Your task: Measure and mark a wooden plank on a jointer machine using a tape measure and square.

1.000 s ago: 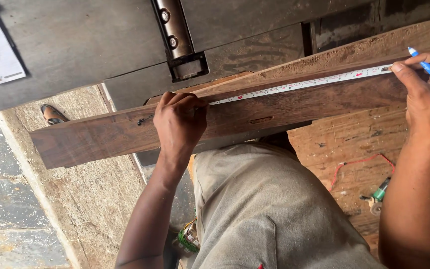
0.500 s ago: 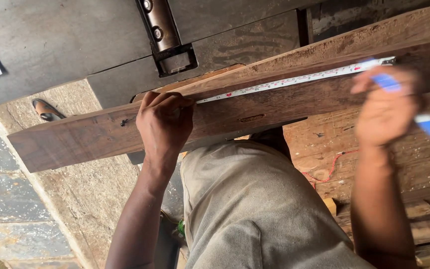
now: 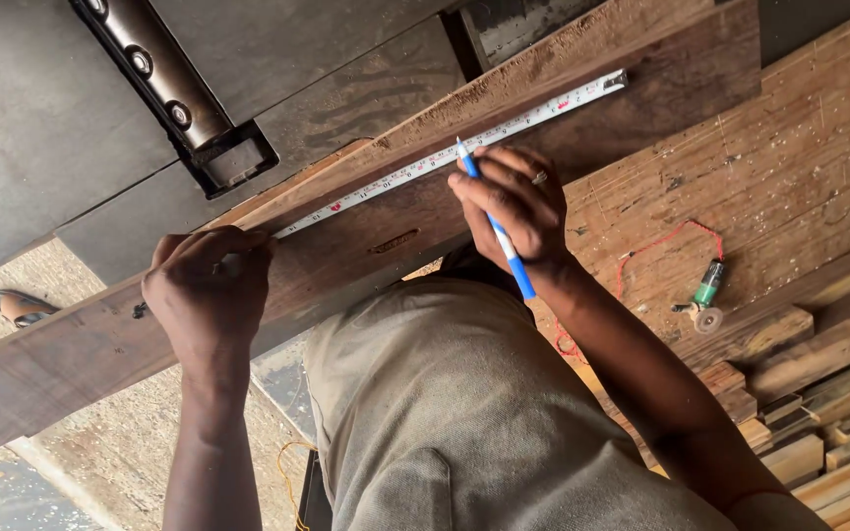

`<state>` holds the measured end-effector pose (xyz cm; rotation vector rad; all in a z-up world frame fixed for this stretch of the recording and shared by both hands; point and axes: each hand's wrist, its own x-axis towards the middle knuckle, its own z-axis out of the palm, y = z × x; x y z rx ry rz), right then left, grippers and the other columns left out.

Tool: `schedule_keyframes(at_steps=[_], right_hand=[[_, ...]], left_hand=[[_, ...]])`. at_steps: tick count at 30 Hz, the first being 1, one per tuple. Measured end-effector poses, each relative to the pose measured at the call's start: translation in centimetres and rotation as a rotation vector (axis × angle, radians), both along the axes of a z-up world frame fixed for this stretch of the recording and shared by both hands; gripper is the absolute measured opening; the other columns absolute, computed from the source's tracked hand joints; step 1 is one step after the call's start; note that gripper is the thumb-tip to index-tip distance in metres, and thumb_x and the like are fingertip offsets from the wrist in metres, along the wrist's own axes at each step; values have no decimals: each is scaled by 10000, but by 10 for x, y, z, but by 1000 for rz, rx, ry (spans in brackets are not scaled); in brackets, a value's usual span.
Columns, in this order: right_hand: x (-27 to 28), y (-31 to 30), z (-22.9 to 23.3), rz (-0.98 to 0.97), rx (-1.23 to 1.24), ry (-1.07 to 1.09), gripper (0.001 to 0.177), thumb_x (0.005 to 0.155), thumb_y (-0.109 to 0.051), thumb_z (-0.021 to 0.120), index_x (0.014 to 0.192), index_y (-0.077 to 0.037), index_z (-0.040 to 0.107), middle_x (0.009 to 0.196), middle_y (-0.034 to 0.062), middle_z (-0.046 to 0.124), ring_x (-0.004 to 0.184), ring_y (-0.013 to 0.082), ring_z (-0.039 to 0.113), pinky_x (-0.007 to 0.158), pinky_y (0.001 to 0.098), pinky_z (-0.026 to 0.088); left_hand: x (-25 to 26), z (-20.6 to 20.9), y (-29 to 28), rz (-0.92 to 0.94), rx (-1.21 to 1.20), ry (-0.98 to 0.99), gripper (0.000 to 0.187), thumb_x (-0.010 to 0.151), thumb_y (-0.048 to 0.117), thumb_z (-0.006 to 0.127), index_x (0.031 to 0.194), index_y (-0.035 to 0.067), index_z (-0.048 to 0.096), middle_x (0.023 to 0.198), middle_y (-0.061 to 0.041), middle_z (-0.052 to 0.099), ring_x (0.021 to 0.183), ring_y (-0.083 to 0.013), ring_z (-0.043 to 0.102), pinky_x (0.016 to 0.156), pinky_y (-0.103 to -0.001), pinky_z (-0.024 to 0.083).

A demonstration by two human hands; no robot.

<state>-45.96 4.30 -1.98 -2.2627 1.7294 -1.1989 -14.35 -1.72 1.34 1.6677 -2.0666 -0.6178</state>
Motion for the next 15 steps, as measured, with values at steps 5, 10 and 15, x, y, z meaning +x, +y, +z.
schedule_keyframes(at_steps=[5,10,15], right_hand=[[-3,5,-20,-8,33,-164,234,952,37,779,1157,-43,700,1159,120,735,1147,287,701,1016,402,562],[-3,8,-12,0,64,-306,183,998,38,671,1174,-8,685,1165,149,735,1151,291,708,1034,402,573],[-1,9,8,-47,84,-336,185,1027,-19,574,1166,6,693,1124,148,749,1066,270,710,964,374,564]], left_hand=[[0,-1,1,-8,-6,4,119,866,106,909,935,122,813,1009,-28,789,953,-202,720,833,-328,577],[0,-1,2,-16,-34,7,119,872,91,904,938,128,811,1008,-20,790,953,-195,723,835,-327,578],[-1,-3,2,-4,-36,-2,101,864,84,886,905,131,806,956,-13,785,910,-199,719,814,-338,577]])
